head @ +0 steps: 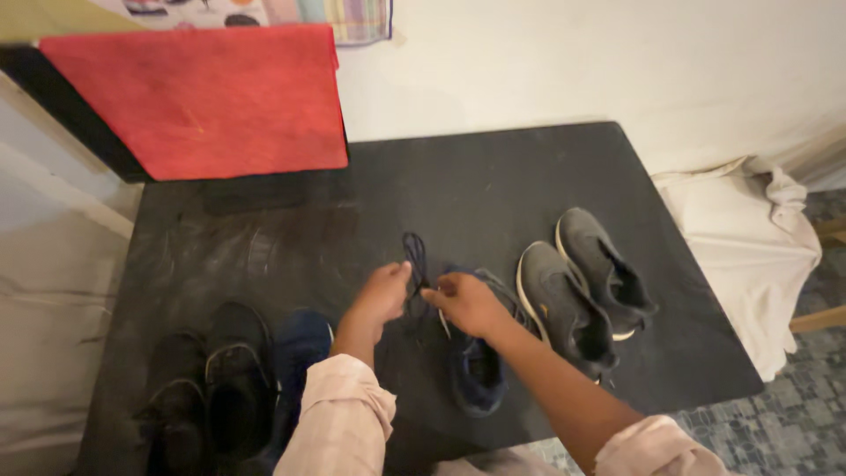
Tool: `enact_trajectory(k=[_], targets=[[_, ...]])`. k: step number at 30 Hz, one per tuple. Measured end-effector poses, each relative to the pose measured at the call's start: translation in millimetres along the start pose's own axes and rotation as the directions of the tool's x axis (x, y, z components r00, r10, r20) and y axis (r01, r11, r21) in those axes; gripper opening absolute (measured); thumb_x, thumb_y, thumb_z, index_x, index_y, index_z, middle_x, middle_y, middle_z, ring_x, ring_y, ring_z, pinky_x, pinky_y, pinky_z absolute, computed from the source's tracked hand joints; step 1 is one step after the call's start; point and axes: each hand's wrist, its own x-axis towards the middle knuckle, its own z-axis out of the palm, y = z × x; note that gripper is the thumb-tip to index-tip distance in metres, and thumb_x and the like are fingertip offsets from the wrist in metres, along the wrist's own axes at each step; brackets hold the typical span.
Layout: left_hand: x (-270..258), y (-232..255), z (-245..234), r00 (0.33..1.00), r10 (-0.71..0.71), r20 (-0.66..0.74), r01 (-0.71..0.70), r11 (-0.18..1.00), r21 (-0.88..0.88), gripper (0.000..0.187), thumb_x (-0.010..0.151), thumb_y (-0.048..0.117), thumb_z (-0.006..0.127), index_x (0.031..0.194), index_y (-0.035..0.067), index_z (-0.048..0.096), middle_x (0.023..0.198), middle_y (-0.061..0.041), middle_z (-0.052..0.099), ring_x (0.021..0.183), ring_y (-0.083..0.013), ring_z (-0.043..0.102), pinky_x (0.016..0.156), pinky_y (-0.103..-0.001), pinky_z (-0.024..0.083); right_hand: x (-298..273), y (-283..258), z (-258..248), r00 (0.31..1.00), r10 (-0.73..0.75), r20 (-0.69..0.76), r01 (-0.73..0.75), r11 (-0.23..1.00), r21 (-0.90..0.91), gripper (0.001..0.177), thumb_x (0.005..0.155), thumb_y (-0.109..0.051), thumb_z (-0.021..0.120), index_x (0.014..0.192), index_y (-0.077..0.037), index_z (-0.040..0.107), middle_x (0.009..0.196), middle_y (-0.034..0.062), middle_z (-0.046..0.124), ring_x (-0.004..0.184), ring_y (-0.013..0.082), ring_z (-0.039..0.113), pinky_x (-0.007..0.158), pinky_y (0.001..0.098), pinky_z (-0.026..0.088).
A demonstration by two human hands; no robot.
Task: The person unlaces a blue sneaker on a table, removes the laces, and then re-laces the same shoe by threading the laces through the eyelets and tying them. The person handles multiple shoes on the table but focuses on one blue sneaker for the lacing task.
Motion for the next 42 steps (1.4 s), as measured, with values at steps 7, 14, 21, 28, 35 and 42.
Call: enact_trajectory(k=[7,14,21,28,35,42], targets=[[21.4,-95.4,-2.0,0.999,0.011,0.035,-0.02,0.966,0.256,0.051,0.099,0.035,0.054,0.143,0.009,0.054,0.141,-0.014,0.061,0.129,-0.0295,0.059,0.105,-0.041,0.048,-45.5,36.3,5.3,0.961,-0.275,0.005,0.238,0.824,-0.514,0.051,0.081,-0.034,0.08,0.127,-0.015,0.068,0.139,0.015,0.06,0.132,0.0372,0.052,0.109,0.0493,0.043],[27.8,-140.0,9.9,0.982,0.161,0.1,-0.188,0.894,0.407,0.049,0.096,0.026,0.06,0.141,0.007,0.058,0.133,-0.018,0.07,0.125,-0.0308,0.067,0.107,-0.036,0.049,-82.5,23.0,22.6,0.988,0.152,0.023,-0.097,0.736,-0.67,0.108,0.074,-0.044,0.089,0.16,-0.031,0.023,0.167,0.0196,0.008,0.149,0.047,0.02,0.115,0.0555,0.031],[-19.9,-142.3,27.0,0.979,0.066,0.191,-0.166,0.8,0.576,0.059,0.093,0.018,0.064,0.149,0.011,0.048,0.148,-0.018,0.055,0.137,-0.0345,0.053,0.113,-0.039,0.042,-69.1,43.3,26.1,0.997,0.074,0.007,-0.053,0.775,-0.629,0.11,0.073,-0.036,0.089,0.16,-0.028,0.021,0.167,0.0222,0.012,0.145,0.0472,0.032,0.117,0.0493,0.034],[-32.6,-132.5,42.9,0.982,-0.129,0.141,0.031,0.836,0.548,0.061,0.094,0.013,0.058,0.153,0.016,0.043,0.148,-0.018,0.054,0.137,-0.0343,0.053,0.114,-0.038,0.041,-43.4,39.4,14.1,0.998,0.056,0.039,-0.019,0.774,-0.633,0.113,0.072,-0.035,0.09,0.161,-0.027,0.02,0.168,0.0208,0.013,0.145,0.0442,0.033,0.117,0.0483,0.036],[-19.3,-164.9,87.4,0.979,0.101,0.179,-0.165,0.906,0.39,0.055,0.092,0.01,0.055,0.147,0.009,0.05,0.138,-0.025,0.061,0.131,-0.0401,0.057,0.11,-0.041,0.045,-35.3,42.0,3.9,0.997,0.066,0.047,-0.023,0.788,-0.615,0.11,0.072,-0.035,0.09,0.159,-0.031,0.022,0.168,0.016,0.012,0.147,0.0418,0.03,0.116,0.0476,0.037],[-20.9,-158.3,76.6,0.979,0.204,-0.007,-0.184,0.896,0.404,0.054,0.095,0.017,0.06,0.146,0.006,0.048,0.139,-0.024,0.059,0.129,-0.0395,0.057,0.109,-0.043,0.043,-24.8,51.8,-9.7,0.999,0.024,0.047,0.012,0.764,-0.645,0.109,0.072,-0.039,0.089,0.159,-0.029,0.024,0.167,0.0175,0.014,0.144,0.0434,0.033,0.116,0.0473,0.036]])
